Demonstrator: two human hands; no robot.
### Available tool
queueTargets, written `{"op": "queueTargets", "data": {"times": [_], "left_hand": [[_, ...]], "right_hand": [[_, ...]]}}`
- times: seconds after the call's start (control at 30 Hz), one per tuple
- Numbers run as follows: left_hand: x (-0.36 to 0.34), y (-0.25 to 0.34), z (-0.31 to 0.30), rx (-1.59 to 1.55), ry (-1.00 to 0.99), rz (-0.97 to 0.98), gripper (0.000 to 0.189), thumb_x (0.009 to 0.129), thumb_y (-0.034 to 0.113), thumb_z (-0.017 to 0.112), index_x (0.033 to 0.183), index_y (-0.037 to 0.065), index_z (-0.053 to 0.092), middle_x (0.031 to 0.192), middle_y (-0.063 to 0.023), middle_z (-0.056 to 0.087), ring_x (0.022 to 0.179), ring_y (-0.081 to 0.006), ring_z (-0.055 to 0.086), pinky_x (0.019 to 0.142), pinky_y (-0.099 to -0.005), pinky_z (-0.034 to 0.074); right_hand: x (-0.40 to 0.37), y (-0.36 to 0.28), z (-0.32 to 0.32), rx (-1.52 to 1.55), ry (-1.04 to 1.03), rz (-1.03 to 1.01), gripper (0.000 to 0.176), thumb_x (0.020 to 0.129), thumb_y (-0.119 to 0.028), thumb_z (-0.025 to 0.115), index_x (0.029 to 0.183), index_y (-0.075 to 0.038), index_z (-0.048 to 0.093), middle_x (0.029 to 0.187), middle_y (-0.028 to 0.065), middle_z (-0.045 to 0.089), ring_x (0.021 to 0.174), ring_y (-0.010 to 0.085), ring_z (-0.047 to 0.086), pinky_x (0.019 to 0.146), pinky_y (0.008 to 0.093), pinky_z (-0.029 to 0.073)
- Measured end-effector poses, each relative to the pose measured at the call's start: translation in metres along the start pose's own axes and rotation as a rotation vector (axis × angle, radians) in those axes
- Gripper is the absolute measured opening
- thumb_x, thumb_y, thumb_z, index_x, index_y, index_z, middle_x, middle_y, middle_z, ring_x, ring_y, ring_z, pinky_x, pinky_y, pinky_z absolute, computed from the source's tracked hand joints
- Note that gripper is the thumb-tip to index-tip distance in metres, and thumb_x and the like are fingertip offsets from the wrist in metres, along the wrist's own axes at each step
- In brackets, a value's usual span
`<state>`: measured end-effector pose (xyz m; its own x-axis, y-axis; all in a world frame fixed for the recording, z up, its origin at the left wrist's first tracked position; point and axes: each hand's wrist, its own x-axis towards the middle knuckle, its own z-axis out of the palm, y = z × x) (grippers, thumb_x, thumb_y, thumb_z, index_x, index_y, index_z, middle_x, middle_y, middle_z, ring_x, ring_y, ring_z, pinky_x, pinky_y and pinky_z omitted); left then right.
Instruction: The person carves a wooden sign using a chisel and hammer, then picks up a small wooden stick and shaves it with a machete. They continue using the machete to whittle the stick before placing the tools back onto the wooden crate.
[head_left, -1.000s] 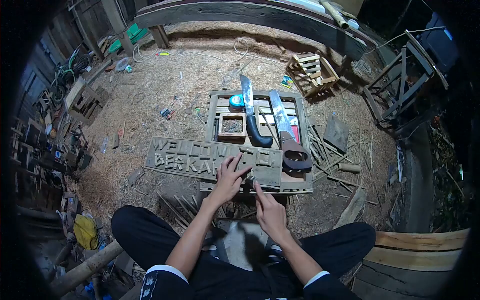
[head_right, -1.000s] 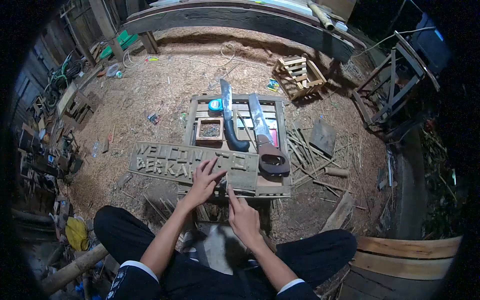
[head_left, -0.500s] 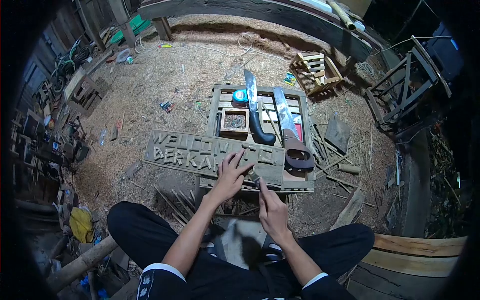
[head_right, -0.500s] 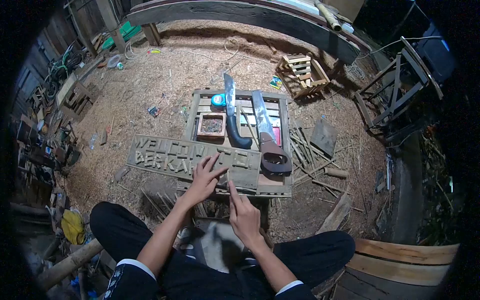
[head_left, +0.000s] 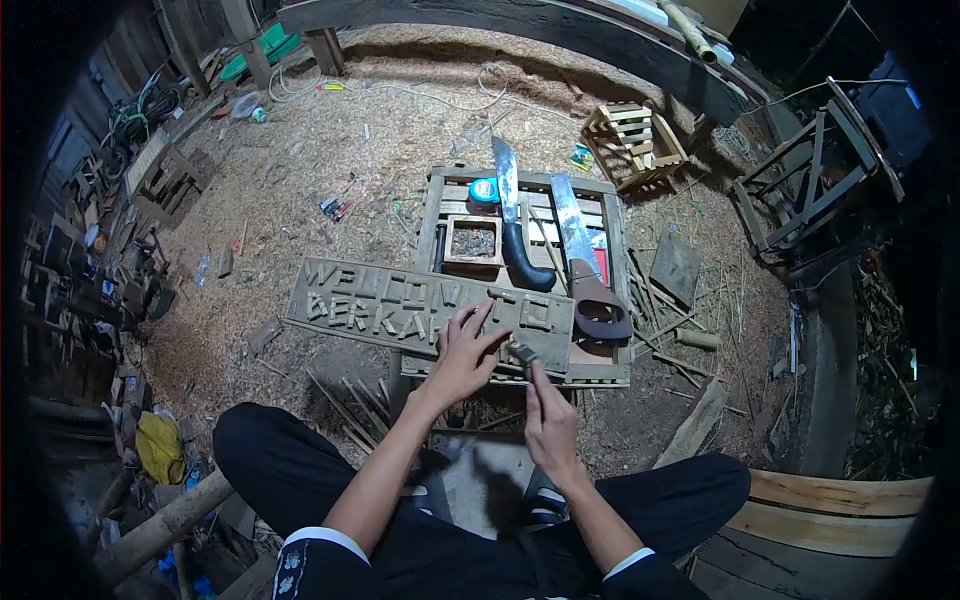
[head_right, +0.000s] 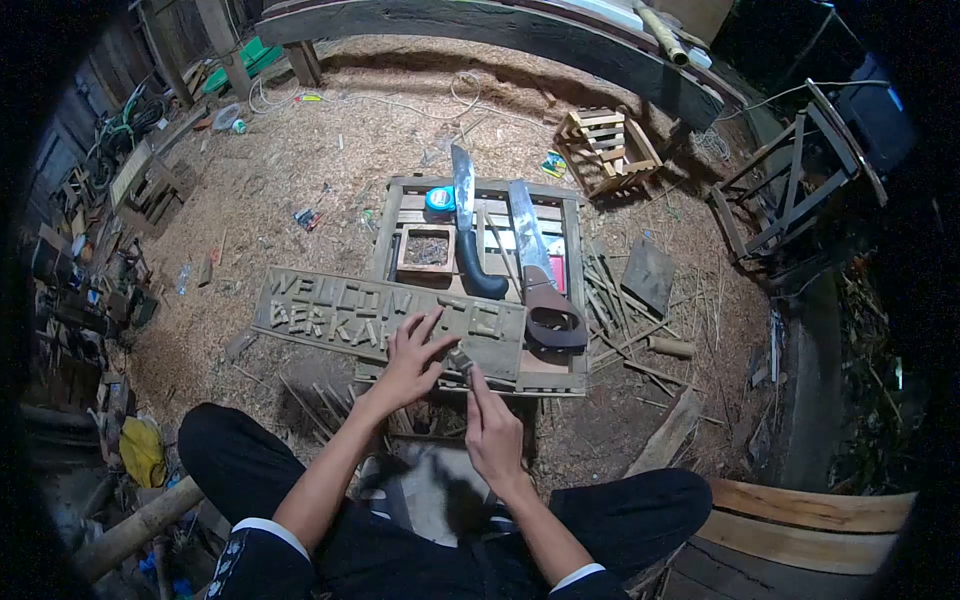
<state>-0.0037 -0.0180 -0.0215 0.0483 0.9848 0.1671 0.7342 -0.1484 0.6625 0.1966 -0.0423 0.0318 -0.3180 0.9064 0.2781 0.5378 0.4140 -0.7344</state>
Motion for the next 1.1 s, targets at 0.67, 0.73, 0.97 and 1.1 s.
{"op": "queueTargets", "data": {"times": [0.67,0.73,0.97,1.1], "left_hand": [[0.000,0.004,-0.001,0.005,0.006,0.002,0.054,0.084,0.013,0.064,0.138,0.021,0.063,0.163,-0.0141,0.034,0.148,-0.0392,0.025,0.119,-0.0541,0.021],[0.001,0.003,0.001,0.017,0.005,0.011,0.055,0.084,0.012,0.064,0.138,0.020,0.063,0.163,-0.0139,0.034,0.148,-0.0390,0.025,0.119,-0.0540,0.021],[0.000,0.001,0.002,0.027,-0.001,-0.005,0.060,0.082,0.010,0.064,0.140,0.025,0.062,0.167,-0.0098,0.030,0.148,-0.0381,0.025,0.118,-0.0550,0.020],[0.001,0.002,-0.001,0.030,0.006,0.006,0.053,0.084,0.011,0.063,0.136,0.021,0.064,0.164,-0.0140,0.033,0.148,-0.0387,0.026,0.118,-0.0545,0.021]], "right_hand": [[-0.001,-0.004,-0.009,-0.055,0.039,-0.044,0.048,0.104,-0.022,0.054,0.153,-0.026,0.049,0.092,0.0175,0.069,0.076,0.0383,0.069,0.063,0.0481,0.053],[-0.006,0.013,0.004,-0.353,-0.246,0.064,0.049,0.104,-0.024,0.056,0.152,-0.030,0.049,0.086,0.0163,0.067,0.071,0.0377,0.068,0.060,0.0495,0.053],[0.001,0.007,0.000,-0.228,-0.233,0.114,0.046,0.105,-0.025,0.054,0.151,-0.028,0.051,0.088,0.0167,0.069,0.072,0.0419,0.067,0.063,0.0522,0.053],[0.005,0.001,-0.001,-0.047,-0.084,0.031,0.043,0.106,-0.025,0.052,0.149,-0.022,0.053,0.097,0.0204,0.071,0.079,0.0434,0.069,0.067,0.0507,0.054]]}}
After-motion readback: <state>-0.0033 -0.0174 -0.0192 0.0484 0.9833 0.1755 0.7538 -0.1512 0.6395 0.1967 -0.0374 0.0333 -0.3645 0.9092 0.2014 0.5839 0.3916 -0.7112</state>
